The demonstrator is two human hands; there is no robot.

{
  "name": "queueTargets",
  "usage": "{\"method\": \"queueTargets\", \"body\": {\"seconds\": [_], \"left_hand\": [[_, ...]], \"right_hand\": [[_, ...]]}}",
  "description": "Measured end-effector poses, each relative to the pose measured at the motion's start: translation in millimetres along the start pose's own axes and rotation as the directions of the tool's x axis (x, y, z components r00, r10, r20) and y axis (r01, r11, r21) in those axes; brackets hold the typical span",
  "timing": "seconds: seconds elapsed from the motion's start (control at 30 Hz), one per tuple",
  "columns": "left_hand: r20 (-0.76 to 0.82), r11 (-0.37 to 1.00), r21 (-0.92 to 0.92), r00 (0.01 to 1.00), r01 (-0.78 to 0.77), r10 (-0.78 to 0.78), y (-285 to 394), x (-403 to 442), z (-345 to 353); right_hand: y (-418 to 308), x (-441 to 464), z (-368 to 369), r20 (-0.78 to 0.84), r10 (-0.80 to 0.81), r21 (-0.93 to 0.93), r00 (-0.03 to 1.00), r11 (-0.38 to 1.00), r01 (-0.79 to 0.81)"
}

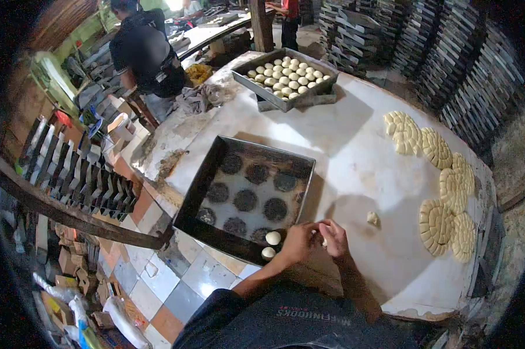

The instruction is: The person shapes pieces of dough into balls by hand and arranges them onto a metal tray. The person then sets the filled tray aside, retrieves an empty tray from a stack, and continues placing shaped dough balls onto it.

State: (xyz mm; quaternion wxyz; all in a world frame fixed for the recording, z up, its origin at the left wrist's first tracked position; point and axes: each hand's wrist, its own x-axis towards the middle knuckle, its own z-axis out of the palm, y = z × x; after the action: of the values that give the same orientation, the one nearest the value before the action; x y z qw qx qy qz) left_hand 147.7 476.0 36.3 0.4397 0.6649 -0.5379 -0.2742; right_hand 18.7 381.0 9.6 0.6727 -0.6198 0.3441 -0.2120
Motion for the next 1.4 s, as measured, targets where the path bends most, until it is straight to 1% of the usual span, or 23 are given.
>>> {"method": "queueTargets", "body": {"seconds": [0.1, 0.13, 0.17, 0.2, 0.23, 0.3, 0.37, 0.43, 0.5, 0.57, 0.63, 0.7, 0.77, 0.8, 0.87, 0.97, 1.03, 1.1, 1.17, 1.23, 1.3, 1.37, 1.4], "left_hand": [[-0.057, 0.997, -0.054, 0.997, -0.056, 0.053, -2, -11, -25], [-0.059, 0.987, -0.159, 0.998, 0.014, -0.024, 11, -13, -24], [-0.048, 0.961, -0.263, 0.994, 0.083, -0.099, 19, -13, -19], [0.006, 0.968, -0.245, 0.998, 0.057, -0.057, 13, -12, -9], [0.086, 0.994, -0.105, 0.996, -0.006, 0.016, 8, -8, 4], [0.051, 0.994, -0.012, 0.993, -0.106, 0.107, 10, -3, 39], [0.162, 0.994, 0.059, 0.984, -0.087, 0.076, 14, 1, 73], [0.286, 0.979, 0.16, 0.955, -0.125, 0.075, 24, 3, 101], [0.428, 0.963, -0.073, 0.864, -0.259, 0.264, 16, 7, 130], [0.606, 0.963, -0.262, 0.787, 0.062, 0.114, 68, 18, 123], [0.434, 0.999, -0.006, 0.9, -0.054, 0.051, 77, 31, 138], [0.189, 0.957, 0.277, 0.981, -0.085, 0.032, 70, 54, 162], [0.071, 0.867, 0.498, 0.997, -0.012, -0.027, 66, 83, 185], [0.082, 0.856, 0.517, 0.996, -0.015, -0.032, 52, 94, 201], [0.106, 0.619, 0.785, 0.981, 0.017, -0.161, 22, 99, 232], [0.255, 0.71, 0.704, 0.937, -0.01, -0.24, 34, 67, 225], [0.378, 0.565, 0.78, 0.922, -0.267, -0.087, 26, 25, 213], [0.457, 0.649, 0.611, 0.871, -0.454, 0.179, -16, -9, 184], [0.322, 0.784, 0.524, 0.93, -0.333, 0.179, -54, -21, 148], [0.105, 0.674, 0.676, 0.944, -0.299, 0.313, -44, 17, 138], [0.033, 0.703, 0.673, 0.959, -0.23, 0.282, -37, 63, 157], [-0.25, 0.866, 0.499, 0.954, -0.02, 0.166, -30, 78, 193], [-0.232, 0.914, 0.401, 0.972, 0.066, 0.031, -20, 75, 203]], "right_hand": [[2, 5, 16, -0.07, -0.148, -0.003, 0.986, 0.989, 0.148], [2, 2, 13, -0.065, -0.15, -0.006, 0.986, 0.989, 0.15], [-1, -3, 7, -0.087, -0.246, -0.102, 0.965, 0.966, 0.237], [-7, -11, 2, -0.104, -0.336, -0.198, 0.936, 0.929, 0.311], [-29, -26, -1, -0.152, -0.349, -0.323, 0.925, 0.902, 0.288], [-23, -44, -23, -0.247, -0.362, -0.508, 0.899, 0.838, 0.198], [-13, -61, -42, -0.367, -0.325, -0.494, 0.871, 0.862, 0.114], [10, -79, -70, -0.357, -0.469, -0.717, 0.808, 0.692, 0.085], [47, -92, -107, -0.396, -0.524, -0.789, 0.754, 0.615, 0.013], [63, -93, -151, -0.554, -0.509, -0.694, 0.659, 0.719, -0.028], [68, -108, -196, -0.633, -0.353, -0.571, 0.688, 0.814, -0.108], [69, -120, -226, -0.623, -0.313, -0.579, 0.717, 0.8, -0.154], [74, -125, -247, -0.475, -0.379, -0.702, 0.794, 0.707, -0.082], [92, -124, -254, -0.428, -0.353, -0.642, 0.832, 0.767, -0.005], [92, -127, -252, -0.381, -0.394, -0.642, 0.836, 0.764, 0.068], [93, -138, -261, -0.267, -0.499, -0.704, 0.824, 0.685, 0.187], [107, -155, -267, -0.098, -0.561, -0.789, 0.822, 0.547, 0.279], [109, -171, -291, -0.054, -0.503, -0.789, 0.863, 0.551, 0.272], [113, -170, -317, 0.087, -0.546, -0.821, 0.833, 0.434, 0.37], [114, -139, -324, 0.032, -0.535, -0.833, 0.844, 0.453, 0.319], [108, -93, -309, -0.135, -0.606, -0.869, 0.784, 0.453, 0.2], [102, -77, -273, -0.172, -0.584, -0.822, 0.793, 0.529, 0.211], [106, -82, -259, -0.128, -0.53, -0.802, 0.838, 0.553, 0.227]]}}
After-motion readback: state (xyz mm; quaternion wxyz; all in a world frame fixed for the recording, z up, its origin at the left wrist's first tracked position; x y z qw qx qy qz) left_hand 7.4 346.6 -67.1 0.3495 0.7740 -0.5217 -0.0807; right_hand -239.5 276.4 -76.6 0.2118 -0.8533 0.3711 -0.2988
